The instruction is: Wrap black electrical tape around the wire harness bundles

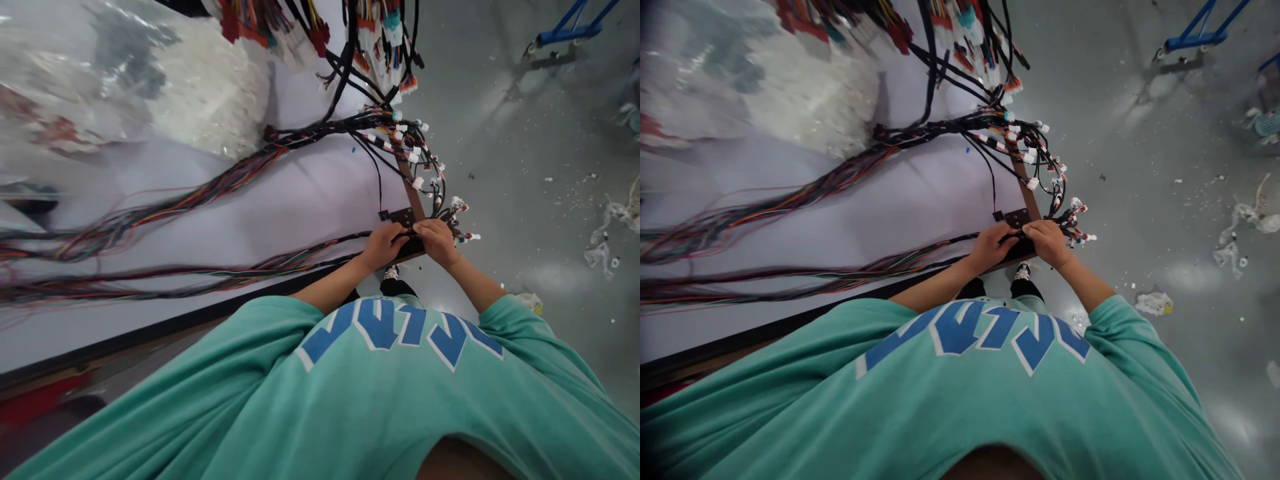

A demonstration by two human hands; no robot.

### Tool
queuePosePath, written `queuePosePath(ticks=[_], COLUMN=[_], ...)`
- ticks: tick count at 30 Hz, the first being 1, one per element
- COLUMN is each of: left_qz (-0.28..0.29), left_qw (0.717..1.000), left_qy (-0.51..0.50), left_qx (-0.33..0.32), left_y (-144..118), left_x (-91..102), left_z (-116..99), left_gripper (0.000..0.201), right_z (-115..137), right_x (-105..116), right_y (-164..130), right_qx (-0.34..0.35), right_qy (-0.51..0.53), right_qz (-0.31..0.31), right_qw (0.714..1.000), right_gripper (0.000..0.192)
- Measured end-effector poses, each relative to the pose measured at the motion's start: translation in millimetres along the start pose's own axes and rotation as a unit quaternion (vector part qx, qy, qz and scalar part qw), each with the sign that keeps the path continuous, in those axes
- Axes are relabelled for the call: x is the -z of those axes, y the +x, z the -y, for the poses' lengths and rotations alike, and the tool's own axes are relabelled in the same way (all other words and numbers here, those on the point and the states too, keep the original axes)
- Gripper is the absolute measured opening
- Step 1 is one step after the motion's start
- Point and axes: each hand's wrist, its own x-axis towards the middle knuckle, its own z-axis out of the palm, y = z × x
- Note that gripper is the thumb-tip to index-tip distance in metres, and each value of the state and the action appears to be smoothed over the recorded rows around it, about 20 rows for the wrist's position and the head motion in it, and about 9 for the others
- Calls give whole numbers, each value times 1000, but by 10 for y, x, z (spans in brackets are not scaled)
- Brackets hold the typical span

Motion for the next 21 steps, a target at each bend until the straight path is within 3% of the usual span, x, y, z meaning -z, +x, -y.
queuePosePath(ticks=[4,7,10,16,21], left_qz=[-1,-18,-68,-103,-43], left_qw=[995,989,989,987,996], left_qy=[53,95,85,92,83], left_qx=[-84,-115,-96,-78,-15], left_y=[-5,-35,-93,-100,-13], left_x=[-55,-87,-135,-208,-247], left_z=[77,77,50,59,59], left_gripper=[23,30,33,26,14], right_z=[-40,-29,1,-33,-64], right_x=[0,5,-3,21,-34], right_y=[7,-3,-30,-10,-41], right_qx=[106,139,119,128,76], right_qy=[-83,-118,-124,-108,-108], right_qz=[-17,-40,-59,2,-1], right_qw=[991,982,983,986,991], right_gripper=[27,25,26,29,29])
